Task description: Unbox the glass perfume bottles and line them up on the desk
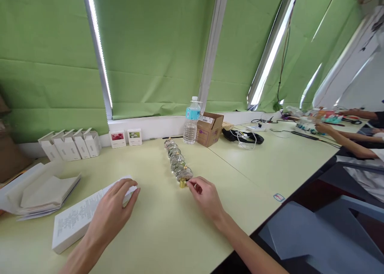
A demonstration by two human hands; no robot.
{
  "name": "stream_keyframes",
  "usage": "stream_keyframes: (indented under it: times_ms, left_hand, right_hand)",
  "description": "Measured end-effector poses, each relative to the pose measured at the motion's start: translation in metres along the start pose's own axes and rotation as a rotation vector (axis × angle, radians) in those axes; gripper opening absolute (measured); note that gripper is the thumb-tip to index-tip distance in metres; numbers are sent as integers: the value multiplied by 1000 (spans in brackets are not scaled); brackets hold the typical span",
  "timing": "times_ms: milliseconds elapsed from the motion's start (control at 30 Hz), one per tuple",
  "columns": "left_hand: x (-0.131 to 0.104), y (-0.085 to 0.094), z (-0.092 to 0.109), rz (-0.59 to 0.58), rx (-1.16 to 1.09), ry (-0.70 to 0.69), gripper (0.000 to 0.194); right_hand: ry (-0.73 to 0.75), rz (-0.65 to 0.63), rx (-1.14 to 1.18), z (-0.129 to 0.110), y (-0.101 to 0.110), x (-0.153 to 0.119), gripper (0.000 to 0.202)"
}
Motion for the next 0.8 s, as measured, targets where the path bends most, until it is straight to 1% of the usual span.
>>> stream_keyframes:
  times_ms: [33, 100, 133, 200, 233, 300, 367, 433, 500, 533, 600, 667, 700, 800]
  left_hand:
    - [-1, 8, -10, 14, 53, 50, 36]
    - [-5, 19, -37, -27, 127, 187, 54]
    - [-8, 21, -52, -76, 153, 252, 67]
    - [-16, 19, -76, -232, 170, 352, 87]
    - [-20, 16, -85, -310, 159, 393, 90]
    - [-26, 14, -94, -411, 126, 439, 85]
    - [-26, 15, -90, -423, 103, 432, 74]
    - [-20, 17, -80, -388, 97, 392, 68]
    - [-14, 17, -70, -343, 111, 356, 68]
    - [-12, 18, -67, -315, 126, 347, 68]
    - [-8, 18, -61, -260, 161, 334, 69]
    - [-7, 18, -58, -218, 191, 328, 68]
    - [-7, 17, -57, -207, 202, 330, 67]
    - [-8, 12, -55, -201, 243, 343, 65]
  right_hand:
    - [24, -10, 0, -7, -1, -1, 25]
    - [60, -57, 16, -20, -7, -1, 27]
    - [68, -91, 31, -26, -12, 1, 27]
    - [60, -179, 91, -36, -25, 5, 28]
    - [45, -236, 136, -41, -34, 9, 27]
    - [10, -371, 243, -52, -57, 17, 27]
    - [-18, -499, 340, -63, -82, 27, 35]
    - [-54, -575, 411, -74, -104, 40, 45]
    - [-99, -574, 464, -79, -118, 57, 48]
    - [-123, -556, 487, -81, -123, 66, 46]
    - [-146, -571, 531, -83, -130, 81, 40]
    - [-142, -576, 553, -84, -130, 93, 34]
    - [-132, -556, 554, -84, -126, 99, 31]
    - [-92, -438, 548, -82, -101, 113, 24]
Point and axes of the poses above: each hand's wrist, its own x-axis towards the middle knuckle, its own y-axis out of the back of the hand, z = x × y, the point moved 8 cm from there along x, towards the middle knuckle, and after that the axes turned 15 degrees about -z, right-handed, at the moved point
